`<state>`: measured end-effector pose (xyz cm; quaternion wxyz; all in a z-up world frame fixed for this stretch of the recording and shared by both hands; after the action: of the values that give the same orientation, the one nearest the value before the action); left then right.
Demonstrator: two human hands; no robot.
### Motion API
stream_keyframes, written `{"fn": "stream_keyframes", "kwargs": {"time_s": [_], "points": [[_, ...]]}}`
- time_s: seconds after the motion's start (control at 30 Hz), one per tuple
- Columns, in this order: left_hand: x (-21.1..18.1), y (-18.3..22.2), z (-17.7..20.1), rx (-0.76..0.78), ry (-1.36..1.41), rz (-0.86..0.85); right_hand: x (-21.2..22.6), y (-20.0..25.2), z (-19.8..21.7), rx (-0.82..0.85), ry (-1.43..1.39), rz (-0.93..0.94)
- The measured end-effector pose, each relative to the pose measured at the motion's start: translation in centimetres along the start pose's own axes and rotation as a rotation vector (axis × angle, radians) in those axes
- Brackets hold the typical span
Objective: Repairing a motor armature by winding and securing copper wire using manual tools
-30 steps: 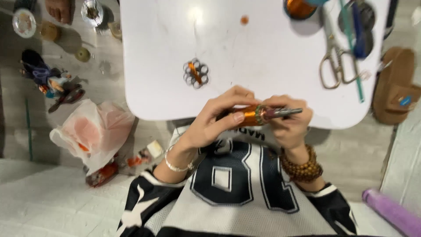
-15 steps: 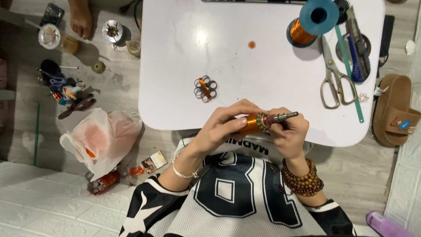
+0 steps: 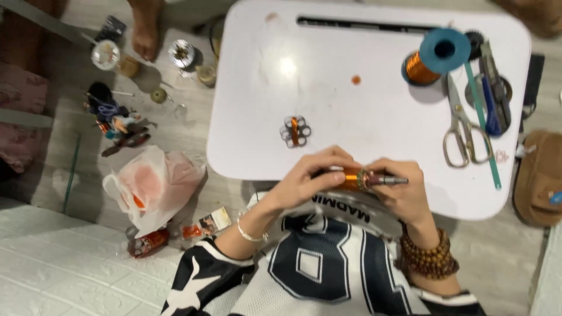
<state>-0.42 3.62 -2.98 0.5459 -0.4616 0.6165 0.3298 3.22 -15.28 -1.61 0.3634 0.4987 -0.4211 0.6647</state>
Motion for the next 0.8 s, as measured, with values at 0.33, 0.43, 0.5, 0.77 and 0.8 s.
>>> {"fn": "stream_keyframes", "kwargs": {"time_s": [0.33, 0.43, 0.5, 0.77, 0.8], "points": [[-1.6, -0.8, 0.0, -0.092, -0.03, 0.0, -2.0, 2.5, -0.1, 0.111, 0.001, -0.044], [-1.5, -1.1, -0.1, -0.149, -0.051, -0.024, -1.9, 1.9, -0.4, 0.081, 0.021, 0.037], [-1.5, -1.1, -0.2, -0.209, -0.057, -0.046, -3.1, 2.6, -0.3, 0.017, 0.065, 0.099], [-2.4, -1.6, -1.0, -0.276, -0.117, -0.11, -1.3, 1.1, -0.6, -0.1, 0.047, 0.107], [-2.3, -1.2, -1.3, -0.292, -0.118, -0.099, -0.4, 1.2, -1.0, -0.108, 0.053, 0.109]]}}
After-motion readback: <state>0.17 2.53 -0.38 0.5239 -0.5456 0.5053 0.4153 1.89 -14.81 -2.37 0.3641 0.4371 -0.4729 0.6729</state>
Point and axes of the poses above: each hand's wrist, its own y-axis away from the middle knuckle, its own z-axis out of the back of the hand, x = y × z, the point moved 2 cm from there along -y, towards the middle knuckle, and after that the axes turned 1 degree about -y, right-handed, at the moved point
